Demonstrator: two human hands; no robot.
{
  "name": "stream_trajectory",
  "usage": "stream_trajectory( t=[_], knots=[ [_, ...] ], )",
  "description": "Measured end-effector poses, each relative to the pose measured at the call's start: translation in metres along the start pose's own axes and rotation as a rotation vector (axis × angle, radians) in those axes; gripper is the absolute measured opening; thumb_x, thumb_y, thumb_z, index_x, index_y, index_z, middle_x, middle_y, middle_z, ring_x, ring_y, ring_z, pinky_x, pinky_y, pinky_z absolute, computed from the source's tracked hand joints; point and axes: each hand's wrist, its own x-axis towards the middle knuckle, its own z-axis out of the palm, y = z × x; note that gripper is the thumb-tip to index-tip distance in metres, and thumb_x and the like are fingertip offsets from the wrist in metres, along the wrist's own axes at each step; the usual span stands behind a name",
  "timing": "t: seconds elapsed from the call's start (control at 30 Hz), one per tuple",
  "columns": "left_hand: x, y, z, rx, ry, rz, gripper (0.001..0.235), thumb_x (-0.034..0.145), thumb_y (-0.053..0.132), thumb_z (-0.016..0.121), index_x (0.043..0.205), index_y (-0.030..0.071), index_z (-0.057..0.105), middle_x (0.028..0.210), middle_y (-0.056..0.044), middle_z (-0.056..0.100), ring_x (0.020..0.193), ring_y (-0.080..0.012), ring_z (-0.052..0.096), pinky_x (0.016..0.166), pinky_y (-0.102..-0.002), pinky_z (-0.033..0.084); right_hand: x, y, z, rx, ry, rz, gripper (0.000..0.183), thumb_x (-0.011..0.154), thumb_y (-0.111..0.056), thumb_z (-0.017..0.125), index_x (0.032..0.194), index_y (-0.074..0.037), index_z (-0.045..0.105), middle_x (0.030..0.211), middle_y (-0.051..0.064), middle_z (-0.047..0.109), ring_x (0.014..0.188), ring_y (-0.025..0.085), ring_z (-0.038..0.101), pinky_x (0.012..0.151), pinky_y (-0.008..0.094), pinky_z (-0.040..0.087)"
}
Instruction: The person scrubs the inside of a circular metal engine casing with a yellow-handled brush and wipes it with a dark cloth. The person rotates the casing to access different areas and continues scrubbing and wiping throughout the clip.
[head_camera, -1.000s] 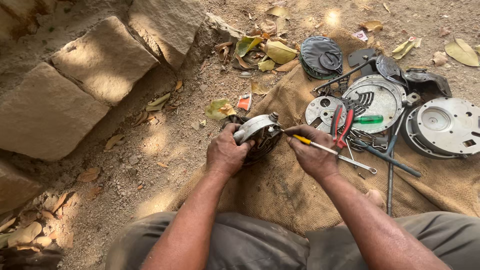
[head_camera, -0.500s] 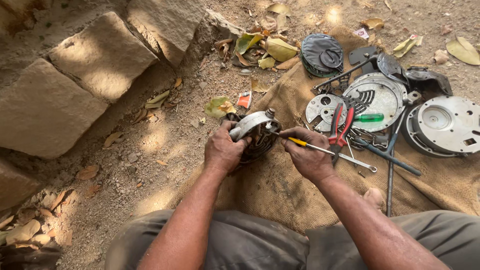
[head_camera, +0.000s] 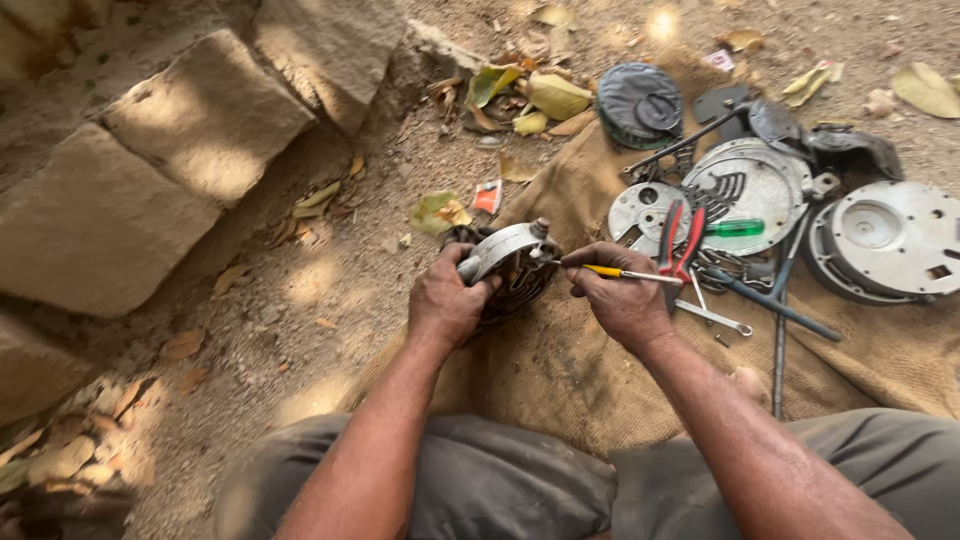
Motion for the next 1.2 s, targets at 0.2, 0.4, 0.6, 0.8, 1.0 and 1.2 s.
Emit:
stream_trajectory(
  t=[0.2, 0.4, 0.6, 0.8, 1.0, 1.2],
  knots=[
    [-0.002, 0.005, -0.001, 0.025, -0.002, 0.025, 0.047, 0.084, 0.034, 0.08, 0.125, 0.021, 0.063, 0.11, -0.001, 0.078, 0.088, -0.0158, 0.075, 0.077, -0.035, 0.061, 0.005, -0.015, -0.014, -0.058, -0.098, 0.036, 0.015, 0.09, -0.005, 0.069, 0.1, -0.002, 0.079, 0.082, 0.009, 0.077, 0.07, 0.013, 0.071, 0.065, 0.026, 0.061],
    [-0.001, -0.002, 0.001, 0.061, 0.022, 0.036, 0.051, 0.083, 0.036, 0.081, 0.128, 0.021, 0.061, 0.109, -0.002, 0.077, 0.087, -0.017, 0.074, 0.078, -0.037, 0.06, -0.001, -0.016, -0.003, -0.124, -0.011, 0.014, 0.018, 0.089, -0.007, 0.068, 0.104, -0.005, 0.077, 0.084, 0.006, 0.076, 0.073, 0.01, 0.072, 0.068, 0.024, 0.06],
    [-0.002, -0.003, -0.001, 0.027, -0.025, 0.009, 0.049, 0.085, 0.034, 0.078, 0.129, 0.022, 0.061, 0.11, -0.002, 0.078, 0.085, -0.016, 0.076, 0.075, -0.037, 0.061, 0.002, -0.015, -0.004, -0.192, -0.069, -0.02, 0.014, 0.091, -0.007, 0.066, 0.099, -0.003, 0.077, 0.084, 0.01, 0.076, 0.068, 0.014, 0.071, 0.062, 0.029, 0.063],
    [-0.001, 0.001, -0.003, 0.032, 0.025, 0.04, 0.046, 0.084, 0.033, 0.079, 0.126, 0.023, 0.063, 0.109, -0.002, 0.078, 0.089, -0.0168, 0.073, 0.078, -0.038, 0.059, 0.001, -0.013, 0.0, -0.105, -0.004, -0.056, 0.013, 0.089, -0.007, 0.068, 0.098, -0.004, 0.077, 0.083, 0.008, 0.077, 0.07, 0.012, 0.072, 0.066, 0.027, 0.063],
    [0.004, 0.003, -0.001, 0.04, -0.004, -0.003, 0.05, 0.083, 0.036, 0.078, 0.128, 0.022, 0.062, 0.108, -0.003, 0.078, 0.092, -0.0207, 0.074, 0.081, -0.041, 0.059, 0.0, -0.019, 0.001, -0.217, 0.031, -0.102, 0.013, 0.088, -0.011, 0.07, 0.098, -0.008, 0.078, 0.082, 0.007, 0.078, 0.069, 0.011, 0.072, 0.064, 0.027, 0.061],
    [-0.002, 0.022, -0.019, 0.196, 0.007, 0.104, 0.054, 0.078, 0.037, 0.081, 0.127, 0.021, 0.064, 0.107, -0.007, 0.077, 0.096, -0.0265, 0.075, 0.085, -0.043, 0.059, 0.001, -0.025, 0.003, -0.418, 0.079, -0.186, 0.008, 0.086, -0.012, 0.072, 0.089, -0.006, 0.078, 0.082, 0.008, 0.077, 0.069, 0.014, 0.07, 0.062, 0.028, 0.057]
  ],
)
